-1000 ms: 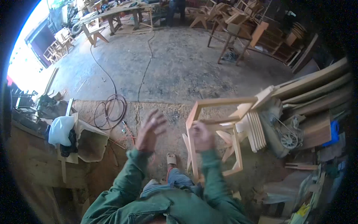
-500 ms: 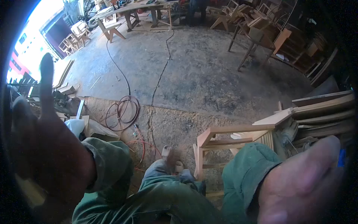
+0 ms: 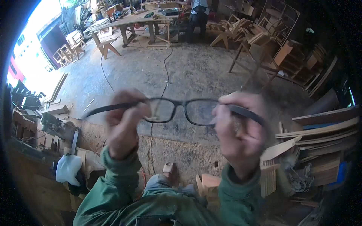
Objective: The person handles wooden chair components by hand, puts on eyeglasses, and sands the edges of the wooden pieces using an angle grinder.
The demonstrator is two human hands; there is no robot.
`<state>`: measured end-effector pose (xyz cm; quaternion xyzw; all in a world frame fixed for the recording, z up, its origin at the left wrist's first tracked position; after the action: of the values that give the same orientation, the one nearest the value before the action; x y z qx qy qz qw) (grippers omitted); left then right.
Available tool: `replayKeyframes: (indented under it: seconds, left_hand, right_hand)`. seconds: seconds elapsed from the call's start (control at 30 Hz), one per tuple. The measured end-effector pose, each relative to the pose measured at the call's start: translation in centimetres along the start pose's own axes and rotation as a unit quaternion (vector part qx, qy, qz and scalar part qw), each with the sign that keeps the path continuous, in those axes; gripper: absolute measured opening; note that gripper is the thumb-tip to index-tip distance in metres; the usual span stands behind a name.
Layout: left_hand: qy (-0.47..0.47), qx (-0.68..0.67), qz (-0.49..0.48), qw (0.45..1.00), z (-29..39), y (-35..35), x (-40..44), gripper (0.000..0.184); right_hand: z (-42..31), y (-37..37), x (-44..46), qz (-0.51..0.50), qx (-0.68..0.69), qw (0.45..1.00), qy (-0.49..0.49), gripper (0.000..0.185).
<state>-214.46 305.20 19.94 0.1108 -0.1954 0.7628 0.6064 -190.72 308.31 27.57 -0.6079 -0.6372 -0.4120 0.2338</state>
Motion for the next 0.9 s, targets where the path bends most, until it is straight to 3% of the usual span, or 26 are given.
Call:
replayKeyframes:
  seconds: [0.07, 0.17, 0.2, 0.23, 0.27, 0.3, 0.33, 0.4, 0.57, 0.63, 0.73, 0.77, 0.9]
  left_hand:
    - [0.132, -0.069, 0.006, 0.989, -7.9, 0.8, 0.8, 0.018]
    - [0.268, -0.146, -0.103, 0.947, -19.2, 2.1, -3.6, 0.015]
    - [0.328, -0.183, -0.111, 0.92, -21.4, 1.9, -5.7, 0.015]
    - [0.436, -0.244, -0.056, 0.864, -23.9, 2.2, -9.0, 0.016]
    - [0.506, -0.23, -0.051, 0.83, -26.3, 2.4, -11.8, 0.025]
    - [0.547, -0.2, -0.077, 0.81, -26.9, 2.2, -13.5, 0.029]
    - [0.611, -0.226, -0.033, 0.758, -27.2, 1.6, -14.6, 0.026]
    - [0.544, -0.327, -0.068, 0.77, -29.7, 1.2, -16.0, 0.024]
    - [0.527, -0.193, -0.117, 0.82, -30.2, 0.0, -6.8, 0.034]
    - [0.493, -0.133, -0.123, 0.851, -31.4, -0.5, -2.6, 0.037]
    - [0.45, -0.071, -0.183, 0.871, -33.9, -1.5, 3.3, 0.027]
    - [0.416, -0.088, -0.141, 0.894, -34.0, -2.2, 5.8, 0.033]
    - [0.413, -0.065, -0.139, 0.898, -39.6, -3.7, 13.3, 0.027]
  right_hand:
    - [8.0, -3.4, -2.7, -0.077, 0.001, 0.996, -0.056, 0.007]
    - [15.4, -6.9, -9.6, -0.156, 0.026, 0.961, -0.229, 0.006]
    - [16.7, -7.5, -12.0, -0.164, 0.042, 0.947, -0.274, 0.006]
    - [18.2, -7.8, -14.8, -0.168, 0.061, 0.923, -0.34, 0.007]
    - [19.7, -8.3, -17.5, -0.167, 0.081, 0.895, -0.405, 0.009]
    - [21.0, -9.1, -19.3, -0.172, 0.076, 0.895, -0.403, 0.011]
    - [22.3, -9.8, -21.6, -0.174, 0.067, 0.893, -0.409, 0.013]
    - [21.6, -10.6, -20.8, -0.209, -0.001, 0.881, -0.424, 0.018]
    - [25.9, -13.4, -16.9, -0.258, 0.027, 0.892, -0.369, 0.019]
    - [28.3, -14.1, -15.6, -0.236, 0.102, 0.865, -0.431, 0.019]
    - [32.6, -14.5, -14.0, -0.2, 0.157, 0.843, -0.474, 0.02]
    - [34.7, -14.3, -13.9, -0.19, 0.152, 0.843, -0.479, 0.02]
    - [41.7, -12.9, -10.9, -0.168, 0.167, 0.842, -0.485, 0.021]
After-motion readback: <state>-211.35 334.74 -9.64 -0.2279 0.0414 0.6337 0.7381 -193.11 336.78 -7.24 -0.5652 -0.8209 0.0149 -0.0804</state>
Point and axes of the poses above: each hand's wrist, its own x-axis towards the middle knuckle, its own y-axis out of the back of the hand, z = x × y, the point moved 9 cm from there along x, towards the middle knuckle, and after that the axes turned 3 degrees about y, right-handed, at the moved point
